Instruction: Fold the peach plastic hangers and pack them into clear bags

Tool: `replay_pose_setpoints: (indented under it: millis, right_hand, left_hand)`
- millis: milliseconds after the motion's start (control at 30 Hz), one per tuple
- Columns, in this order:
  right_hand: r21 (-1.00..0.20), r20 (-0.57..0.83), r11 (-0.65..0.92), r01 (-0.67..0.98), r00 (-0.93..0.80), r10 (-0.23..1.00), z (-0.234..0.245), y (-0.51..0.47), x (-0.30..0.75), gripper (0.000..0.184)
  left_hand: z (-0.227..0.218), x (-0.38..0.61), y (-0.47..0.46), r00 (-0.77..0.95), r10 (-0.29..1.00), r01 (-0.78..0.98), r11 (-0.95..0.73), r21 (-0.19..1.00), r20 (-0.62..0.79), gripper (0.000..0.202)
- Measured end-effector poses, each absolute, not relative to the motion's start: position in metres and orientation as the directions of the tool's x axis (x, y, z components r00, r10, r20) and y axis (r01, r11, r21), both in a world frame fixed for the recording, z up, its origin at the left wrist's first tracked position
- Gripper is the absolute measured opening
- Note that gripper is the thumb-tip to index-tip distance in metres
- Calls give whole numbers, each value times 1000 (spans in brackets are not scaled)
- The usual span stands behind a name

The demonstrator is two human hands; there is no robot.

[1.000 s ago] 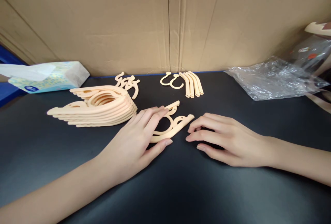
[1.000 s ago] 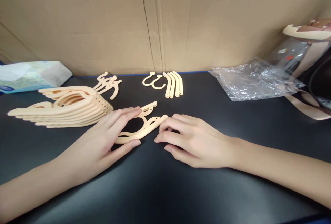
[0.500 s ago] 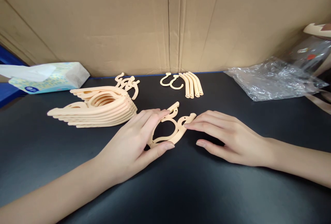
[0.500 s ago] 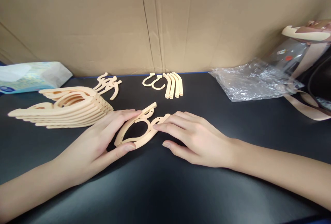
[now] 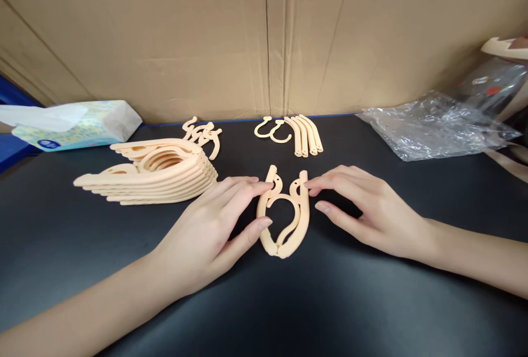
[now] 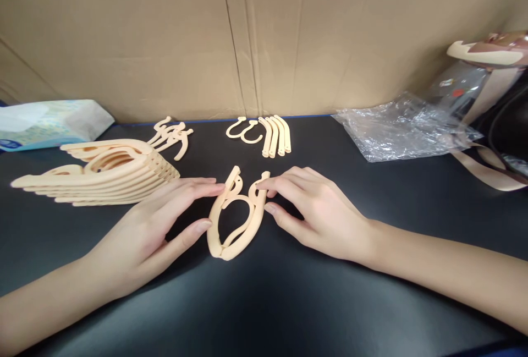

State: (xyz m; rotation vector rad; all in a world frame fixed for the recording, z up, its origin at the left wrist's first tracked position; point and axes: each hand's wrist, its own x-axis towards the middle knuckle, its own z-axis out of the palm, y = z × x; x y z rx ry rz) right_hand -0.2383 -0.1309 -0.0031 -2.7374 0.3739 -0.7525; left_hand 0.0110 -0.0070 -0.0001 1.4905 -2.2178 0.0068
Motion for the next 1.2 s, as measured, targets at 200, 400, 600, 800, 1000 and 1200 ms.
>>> replay_pose_setpoints:
  millis: [200,400,600,800,1000,1200]
  right_hand:
    - [-335,462,-919,-208,813,-353,-4,-131,-239,19]
    - [-351,445,-912,-211,820,-361,-1,-131,-237,19]
    - [-354,413,-919,-175,852,-322,-2,-132,-237,24]
    - [-299,415,-951,-76,887,-201,-4,-133,-237,44]
    - [-289,289,-957,12,954,-76,-5,-134,-238,63]
    - [-275,333,-960,-55,931,-148,-4,-132,-236,75]
  left_hand:
    - [1,7,-6,-418,-788,-857,507,91,453,27]
    - [3,5,-4,-491,-720,-798,598,79,490,26]
    - [2,6,-3,-543,-673,-737,669,100,501,29]
    - [3,4,-1,-598,-637,-687,720,98,486,28]
    - [4,3,1,-659,-591,-627,773,93,465,28]
    - [2,3,-1,-551,-724,-747,650,141,416,40]
